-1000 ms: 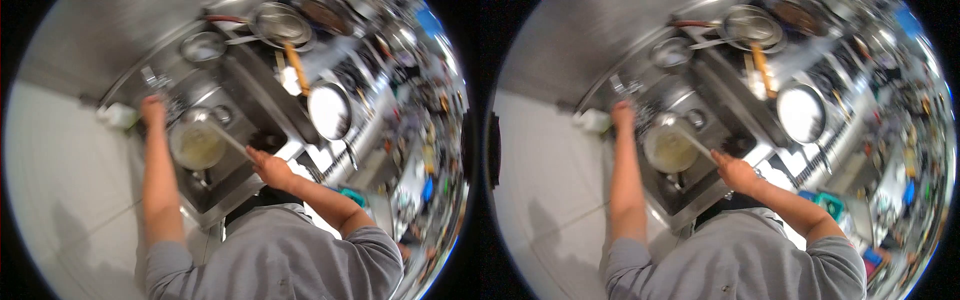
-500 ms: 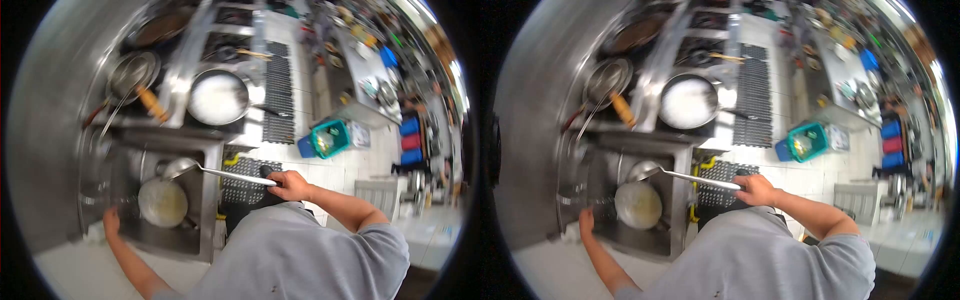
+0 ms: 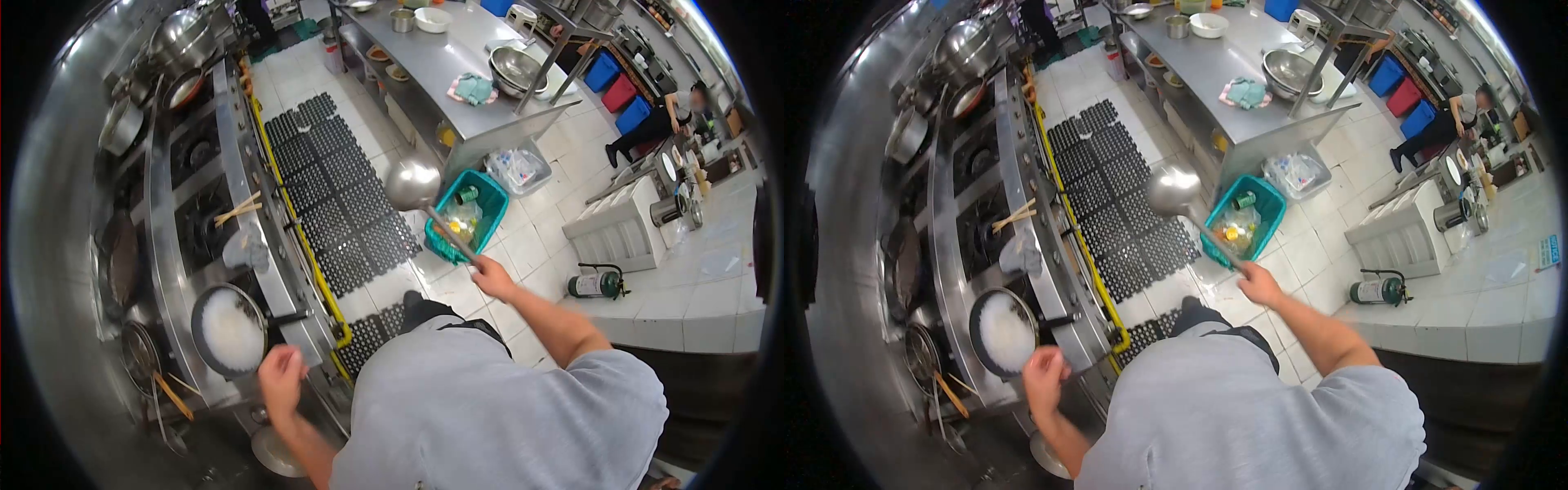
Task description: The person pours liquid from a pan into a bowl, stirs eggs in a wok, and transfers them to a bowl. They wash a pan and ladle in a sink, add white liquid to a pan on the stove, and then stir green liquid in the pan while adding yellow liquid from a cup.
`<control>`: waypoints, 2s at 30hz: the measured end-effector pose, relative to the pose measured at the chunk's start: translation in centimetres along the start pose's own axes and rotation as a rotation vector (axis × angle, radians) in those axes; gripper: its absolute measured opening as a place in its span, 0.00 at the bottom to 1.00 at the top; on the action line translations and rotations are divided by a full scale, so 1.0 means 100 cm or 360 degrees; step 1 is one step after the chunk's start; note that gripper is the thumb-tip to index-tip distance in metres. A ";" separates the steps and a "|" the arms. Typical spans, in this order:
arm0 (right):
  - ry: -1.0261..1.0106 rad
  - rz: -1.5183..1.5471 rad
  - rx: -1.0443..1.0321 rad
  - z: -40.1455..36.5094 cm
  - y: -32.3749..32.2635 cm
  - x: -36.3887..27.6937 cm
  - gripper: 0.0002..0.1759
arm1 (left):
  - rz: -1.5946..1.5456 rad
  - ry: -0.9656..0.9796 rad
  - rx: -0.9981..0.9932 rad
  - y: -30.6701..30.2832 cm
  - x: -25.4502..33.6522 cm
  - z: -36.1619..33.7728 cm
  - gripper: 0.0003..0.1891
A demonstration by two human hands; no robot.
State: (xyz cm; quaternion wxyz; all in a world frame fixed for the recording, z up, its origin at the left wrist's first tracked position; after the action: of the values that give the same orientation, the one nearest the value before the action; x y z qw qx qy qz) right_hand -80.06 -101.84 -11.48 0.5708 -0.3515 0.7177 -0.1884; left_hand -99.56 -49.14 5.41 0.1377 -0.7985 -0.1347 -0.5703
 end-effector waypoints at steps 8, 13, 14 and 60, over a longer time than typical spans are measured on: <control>0.0847 -0.0008 0.0044 -0.002 -0.051 0.065 0.15 | 0.0439 0.0506 -0.0446 0.177 0.154 0.291 0.06; 0.0822 0.1192 -0.0040 0.097 -0.056 -0.033 0.09 | -0.0430 -0.0209 -0.0757 0.228 0.052 0.517 0.30; 0.0679 0.1272 -0.0058 0.130 -0.064 -0.058 0.08 | -0.0664 -0.0325 -0.0667 0.239 0.030 0.552 0.39; 0.0716 0.0811 0.0088 0.945 -0.183 -0.378 0.18 | -0.0629 -0.0125 -0.0389 0.600 0.289 1.261 0.07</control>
State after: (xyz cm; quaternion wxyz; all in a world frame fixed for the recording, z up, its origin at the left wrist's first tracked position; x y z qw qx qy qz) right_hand 19.04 -74.75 0.51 0.4363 -0.0951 0.8850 -0.1319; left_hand 41.99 -55.85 -10.47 -0.0799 -0.7889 -0.2236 -0.5668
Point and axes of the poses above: each hand's wrist, its own z-axis towards the middle knuckle, its own y-axis out of the palm, x = y × z, the point moved 7 cm from there along z, towards the middle knuckle, and after that the axes turned 3 degrees about y, right-handed, at the moved point
